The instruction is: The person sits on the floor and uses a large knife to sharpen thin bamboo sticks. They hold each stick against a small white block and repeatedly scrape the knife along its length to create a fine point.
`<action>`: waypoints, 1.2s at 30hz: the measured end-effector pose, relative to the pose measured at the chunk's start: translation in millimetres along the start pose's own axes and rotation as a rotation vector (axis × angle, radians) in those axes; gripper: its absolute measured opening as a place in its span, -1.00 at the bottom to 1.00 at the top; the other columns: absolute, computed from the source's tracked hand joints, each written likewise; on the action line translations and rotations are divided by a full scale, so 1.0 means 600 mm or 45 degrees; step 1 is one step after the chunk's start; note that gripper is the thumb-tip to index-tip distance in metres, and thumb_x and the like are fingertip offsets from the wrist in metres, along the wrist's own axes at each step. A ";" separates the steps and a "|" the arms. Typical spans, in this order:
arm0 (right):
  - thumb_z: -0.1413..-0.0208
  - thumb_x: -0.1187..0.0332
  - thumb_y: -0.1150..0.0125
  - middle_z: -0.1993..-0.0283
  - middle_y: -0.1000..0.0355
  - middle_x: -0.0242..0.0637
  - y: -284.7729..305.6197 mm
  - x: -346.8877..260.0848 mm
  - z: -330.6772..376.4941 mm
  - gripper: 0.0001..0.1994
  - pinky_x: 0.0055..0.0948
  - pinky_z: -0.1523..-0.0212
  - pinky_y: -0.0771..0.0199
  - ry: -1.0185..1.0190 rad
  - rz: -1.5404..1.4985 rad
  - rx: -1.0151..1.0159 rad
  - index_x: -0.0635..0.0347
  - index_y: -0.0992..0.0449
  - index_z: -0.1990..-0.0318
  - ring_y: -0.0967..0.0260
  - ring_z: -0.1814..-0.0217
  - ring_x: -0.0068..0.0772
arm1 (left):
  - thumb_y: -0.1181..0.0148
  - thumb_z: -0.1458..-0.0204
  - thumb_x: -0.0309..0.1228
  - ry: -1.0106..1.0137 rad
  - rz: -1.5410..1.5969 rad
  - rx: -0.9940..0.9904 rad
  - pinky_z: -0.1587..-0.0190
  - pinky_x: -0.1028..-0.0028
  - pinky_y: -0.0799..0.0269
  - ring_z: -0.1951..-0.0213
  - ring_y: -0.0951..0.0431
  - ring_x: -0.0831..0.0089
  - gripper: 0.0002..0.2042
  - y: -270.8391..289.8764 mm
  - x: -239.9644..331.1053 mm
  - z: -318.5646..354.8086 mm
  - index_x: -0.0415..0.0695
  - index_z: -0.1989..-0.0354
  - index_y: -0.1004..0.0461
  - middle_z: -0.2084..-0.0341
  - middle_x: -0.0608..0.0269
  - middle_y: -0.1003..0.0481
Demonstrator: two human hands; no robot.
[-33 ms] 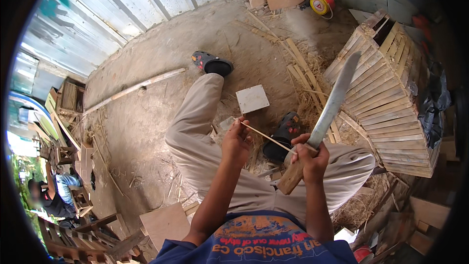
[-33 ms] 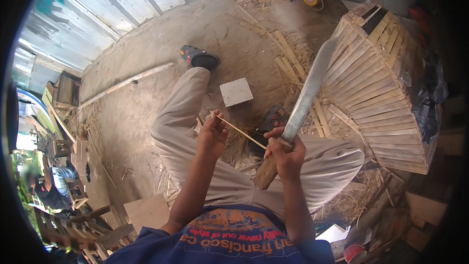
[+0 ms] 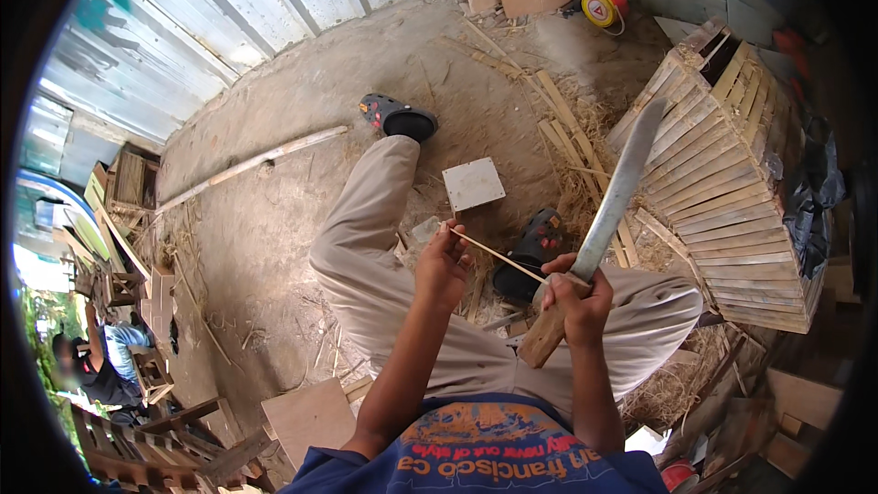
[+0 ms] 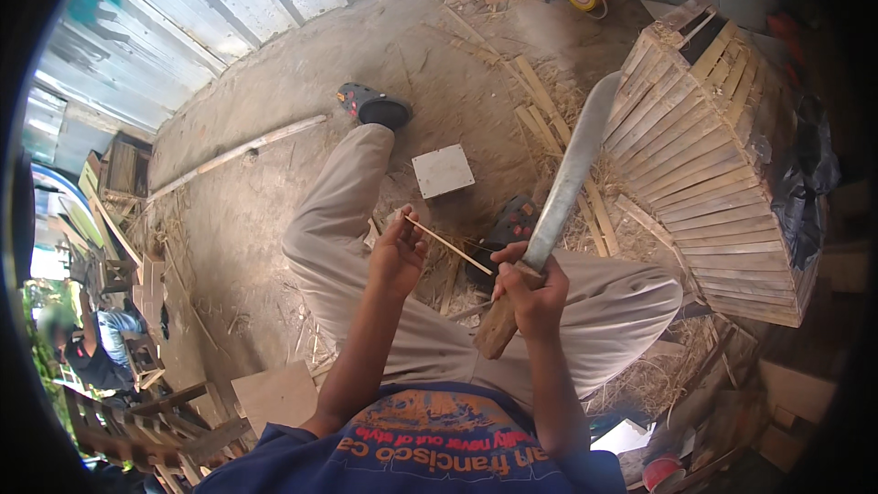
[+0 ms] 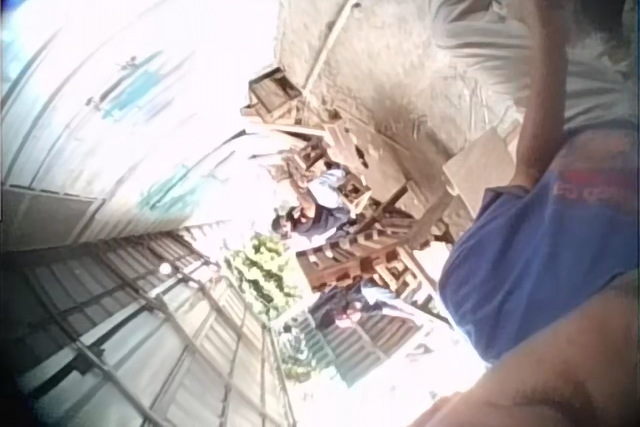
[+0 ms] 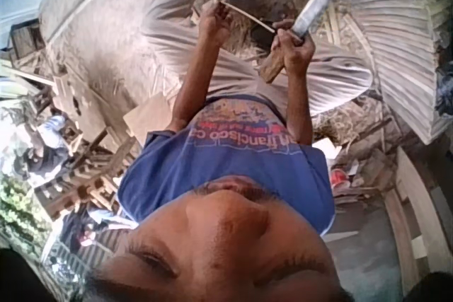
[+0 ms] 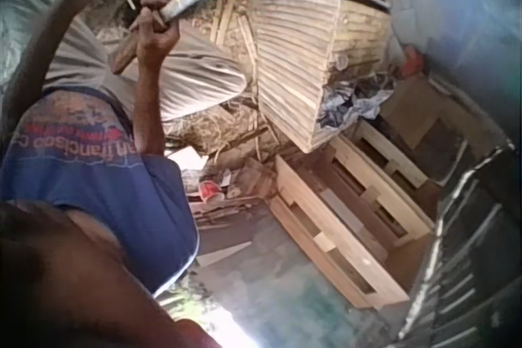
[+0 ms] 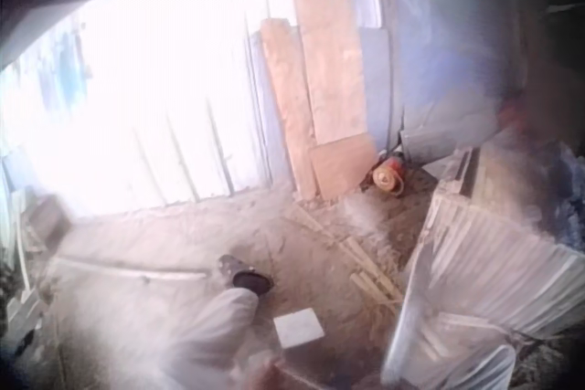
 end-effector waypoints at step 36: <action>-0.17 0.43 -0.23 0.32 -0.56 -0.22 -0.090 0.123 -0.147 -0.83 -0.53 0.54 -0.46 -0.297 0.242 -0.256 0.33 -0.50 0.15 -0.41 0.56 -0.60 | -0.25 -0.13 -0.50 -0.732 -1.324 -0.235 0.21 0.54 -0.45 0.21 -0.56 0.52 -0.76 0.050 0.014 -0.119 -0.24 0.03 -0.55 0.19 0.23 -0.58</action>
Point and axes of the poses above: each hand's wrist, its own z-axis away from the middle knuckle, its own y-axis out of the back of the hand, x = y × z, the point moved 1 cm from there along -z, towards the middle knuckle
